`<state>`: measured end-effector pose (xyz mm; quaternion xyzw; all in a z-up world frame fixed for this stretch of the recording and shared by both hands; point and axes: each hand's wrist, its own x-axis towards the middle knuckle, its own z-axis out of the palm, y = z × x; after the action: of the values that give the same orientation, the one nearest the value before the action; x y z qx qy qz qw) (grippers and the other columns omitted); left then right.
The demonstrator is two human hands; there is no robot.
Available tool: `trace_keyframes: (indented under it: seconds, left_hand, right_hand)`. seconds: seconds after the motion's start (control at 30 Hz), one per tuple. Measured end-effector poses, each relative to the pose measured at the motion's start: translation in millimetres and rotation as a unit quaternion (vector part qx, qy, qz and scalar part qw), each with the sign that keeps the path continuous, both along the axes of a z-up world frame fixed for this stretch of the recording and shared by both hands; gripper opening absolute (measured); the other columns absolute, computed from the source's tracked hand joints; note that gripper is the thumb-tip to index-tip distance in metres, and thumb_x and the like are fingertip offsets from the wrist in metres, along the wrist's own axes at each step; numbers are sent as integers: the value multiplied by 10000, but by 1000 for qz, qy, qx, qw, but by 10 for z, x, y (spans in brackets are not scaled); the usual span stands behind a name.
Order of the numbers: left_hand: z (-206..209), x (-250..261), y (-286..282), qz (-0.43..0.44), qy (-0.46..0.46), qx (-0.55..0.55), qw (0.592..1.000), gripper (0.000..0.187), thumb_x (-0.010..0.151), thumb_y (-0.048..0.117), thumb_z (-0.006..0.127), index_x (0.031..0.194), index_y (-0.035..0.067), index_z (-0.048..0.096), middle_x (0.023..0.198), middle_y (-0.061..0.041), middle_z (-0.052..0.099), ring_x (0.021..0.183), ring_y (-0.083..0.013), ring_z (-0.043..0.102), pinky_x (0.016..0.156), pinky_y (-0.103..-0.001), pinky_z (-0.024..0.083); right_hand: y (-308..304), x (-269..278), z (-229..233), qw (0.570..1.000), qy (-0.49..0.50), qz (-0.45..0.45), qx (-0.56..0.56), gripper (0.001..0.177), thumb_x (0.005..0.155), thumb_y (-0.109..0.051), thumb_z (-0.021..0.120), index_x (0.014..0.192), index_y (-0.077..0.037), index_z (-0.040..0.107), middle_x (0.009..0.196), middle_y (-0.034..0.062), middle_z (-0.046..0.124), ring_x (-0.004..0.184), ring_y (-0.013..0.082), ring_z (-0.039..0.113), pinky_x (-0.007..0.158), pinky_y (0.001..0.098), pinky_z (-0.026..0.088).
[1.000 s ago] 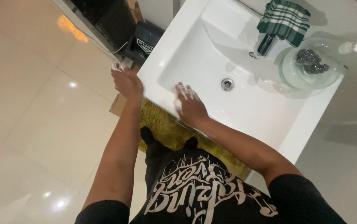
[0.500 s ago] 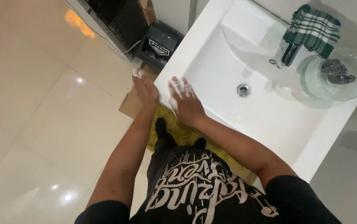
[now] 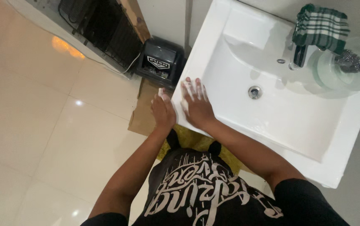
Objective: The person cleans the white ceramic sink and its surrounding edges using a yellow and green sponge with soap suds.
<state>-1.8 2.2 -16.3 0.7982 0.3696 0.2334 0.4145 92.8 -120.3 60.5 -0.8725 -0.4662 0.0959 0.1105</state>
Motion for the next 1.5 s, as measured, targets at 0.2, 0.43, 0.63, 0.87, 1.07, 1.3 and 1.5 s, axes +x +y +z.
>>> trace_keyframes:
  seconds: [0.2,0.43,0.63,0.87,1.07,1.3,1.5]
  left_hand:
    - [109,-5,47,-86,-18,16,996,617,1102,407,211,1478,-20,450,1411,-263,507,1296,-453,460,1136,-547,260]
    - [161,52,109,-116,-72,-3,991,631,1117,443,241,1380,-61,516,1305,-280,574,1218,-436,534,1075,-527,372]
    - [233,47,181,-159,-52,-26,986,682,1109,489,180,1363,-47,517,1332,-277,551,1265,-430,513,1106,-544,332]
    - [231,89,142,-148,-9,-41,988,744,1093,521,146,1431,-62,460,1387,-295,507,1292,-441,466,1123,-566,278]
    - [318,88,150,-154,-40,-31,987,679,1102,495,197,1377,-51,494,1335,-286,549,1247,-430,528,1075,-532,382]
    - [274,98,119,-113,-12,-20,993,611,1102,415,248,1424,-62,456,1375,-288,526,1262,-454,495,1081,-551,348]
    - [696,439,151,-189,87,107,972,624,994,359,502,1429,-74,388,1475,-250,452,1372,-426,380,1113,-604,229]
  right_hand:
    - [109,-51,0,994,-19,91,-63,655,1048,-340,468,1598,-73,230,1680,213,127,1535,479,56,1256,562,81]
    - [442,303,-101,989,-18,-131,60,719,1013,-282,524,1610,-9,231,1691,234,162,1552,484,78,1254,563,91]
    - [512,187,-160,994,-28,-101,23,737,1029,-308,520,1613,-9,183,1695,228,113,1554,486,52,1263,557,74]
    - [611,1052,-187,974,-25,-224,34,786,1043,-344,472,1639,2,95,1710,249,46,1555,493,13,1268,549,51]
    - [584,836,25,979,15,-203,-19,790,1035,-450,453,1617,-23,132,1707,211,60,1563,461,2,1253,590,8]
    - [392,1569,-8,948,188,-225,125,744,1003,-444,399,1668,-168,210,1748,72,172,1615,323,136,1328,541,26]
    - [561,1673,-48,981,51,-188,6,789,1030,-463,490,1622,-95,121,1713,126,70,1573,394,-3,1214,595,18]
